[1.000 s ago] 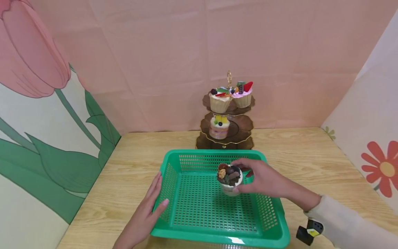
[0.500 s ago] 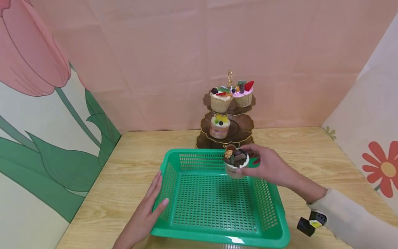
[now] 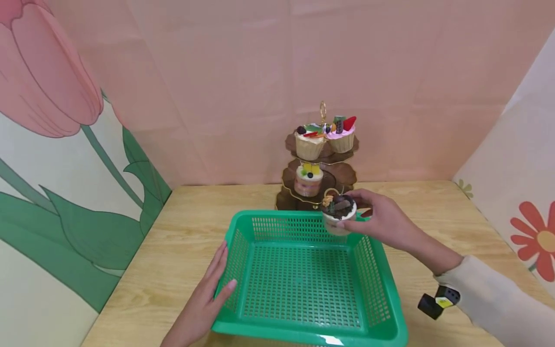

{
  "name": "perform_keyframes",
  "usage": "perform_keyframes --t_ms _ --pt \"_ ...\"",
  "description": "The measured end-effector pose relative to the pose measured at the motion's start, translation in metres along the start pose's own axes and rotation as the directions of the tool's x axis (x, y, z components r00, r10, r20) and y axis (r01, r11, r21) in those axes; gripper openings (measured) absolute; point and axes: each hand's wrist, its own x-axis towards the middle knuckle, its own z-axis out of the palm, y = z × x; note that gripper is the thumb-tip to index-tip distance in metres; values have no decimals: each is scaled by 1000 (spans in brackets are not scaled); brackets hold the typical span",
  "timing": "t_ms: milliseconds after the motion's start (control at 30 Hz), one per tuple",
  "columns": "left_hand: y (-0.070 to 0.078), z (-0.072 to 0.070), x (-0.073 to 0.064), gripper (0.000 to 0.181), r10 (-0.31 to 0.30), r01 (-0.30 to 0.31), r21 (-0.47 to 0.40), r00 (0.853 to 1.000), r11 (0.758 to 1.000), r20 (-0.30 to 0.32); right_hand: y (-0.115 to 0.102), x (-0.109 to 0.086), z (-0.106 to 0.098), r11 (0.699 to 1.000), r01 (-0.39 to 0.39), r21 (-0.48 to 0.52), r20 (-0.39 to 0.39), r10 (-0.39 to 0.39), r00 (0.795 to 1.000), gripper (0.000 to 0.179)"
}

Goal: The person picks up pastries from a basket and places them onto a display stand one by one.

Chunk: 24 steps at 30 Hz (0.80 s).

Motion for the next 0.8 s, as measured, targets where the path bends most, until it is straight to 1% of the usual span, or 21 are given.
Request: perform_keyframes --t_ms 300,467,700,800 --pt "0 1 -1 79 2 -2 -4 1000 1000 -1 9 7 -6 1000 -14 2 -85 14 996 63" --pt "-1 0 0 79 4 -4 -4 1000 1000 -3 13 11 -8 999 -48 9 -111 49 993 64" --pt "-1 0 0 78 13 -13 -12 1000 1000 -11 15 18 -10 993 -114 39 -143 119 983 64" --pt "-2 0 0 78 14 -14 -12 1000 1000 -8 17 21 -11 993 -114 42 -156 119 981 66"
